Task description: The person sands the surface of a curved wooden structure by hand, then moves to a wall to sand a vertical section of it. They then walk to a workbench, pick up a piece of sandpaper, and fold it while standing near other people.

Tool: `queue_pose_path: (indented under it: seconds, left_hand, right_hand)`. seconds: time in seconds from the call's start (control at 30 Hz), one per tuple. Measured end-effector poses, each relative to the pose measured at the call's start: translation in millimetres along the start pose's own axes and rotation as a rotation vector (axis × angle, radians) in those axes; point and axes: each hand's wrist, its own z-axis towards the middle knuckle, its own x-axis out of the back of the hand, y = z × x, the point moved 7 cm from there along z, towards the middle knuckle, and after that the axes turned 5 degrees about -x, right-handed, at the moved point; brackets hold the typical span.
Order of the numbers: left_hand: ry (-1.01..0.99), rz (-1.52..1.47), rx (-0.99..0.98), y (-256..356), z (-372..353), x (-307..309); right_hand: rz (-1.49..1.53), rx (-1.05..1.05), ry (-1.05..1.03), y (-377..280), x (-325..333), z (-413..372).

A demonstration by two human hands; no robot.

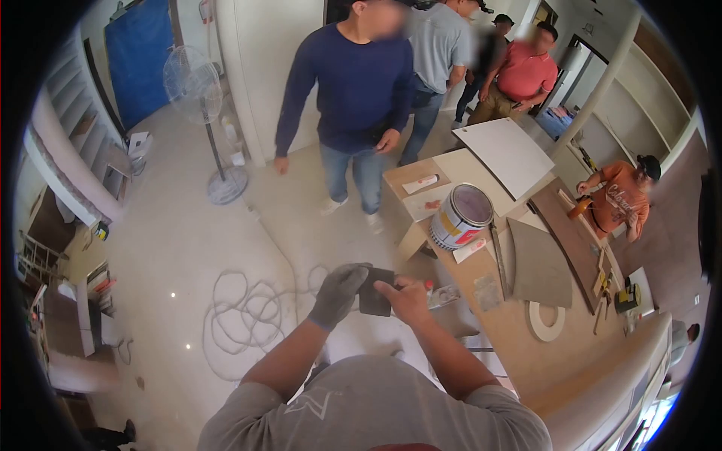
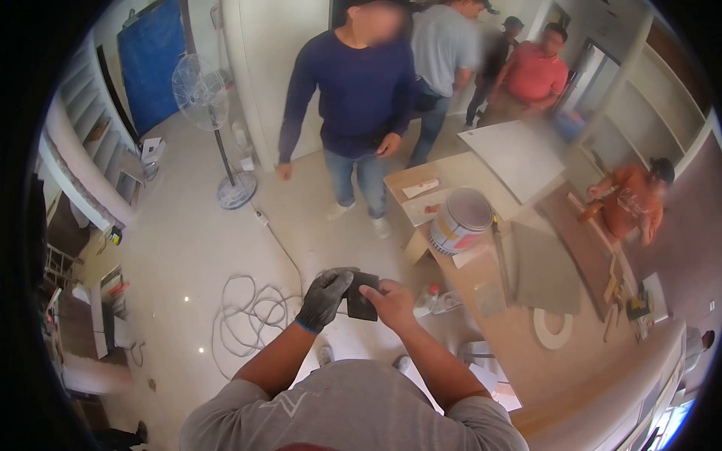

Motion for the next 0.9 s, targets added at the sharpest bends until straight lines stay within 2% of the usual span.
queue_pose_path:
  seconds: [0.13,0.23,0.43,0.53,0.6,0.8,0.9]
  left_hand:
    - [-0.022,0.057,0.04,-14,-8,4]
    - [-0.012,0.055,0.019,-22,-8,10]
    - [-0.031,0.054,0.063,-20,-20,-3]
    - [-0.047,0.052,0.068,-23,-23,0]
    - [-0.04,0.01,0.066,-18,-27,-6]
    - [-0.058,0.203,0.131,-24,-34,1]
    - [-0.021,0.1,0.13,-31,-39,1]
  right_hand:
    - [-0.037,-0.078,-0.022,-14,8,-9]
    - [-0.132,-0.021,0.015,-13,7,-13]
    - [0.041,-0.051,0.023,0,9,-15]
    - [-0.104,-0.008,0.028,-1,12,-17]
    - [-0.069,0.016,0.054,7,11,-17]
    - [-0.026,0.011,0.072,-2,14,-27]
    - [-0.03,0.012,0.075,-12,17,-34]
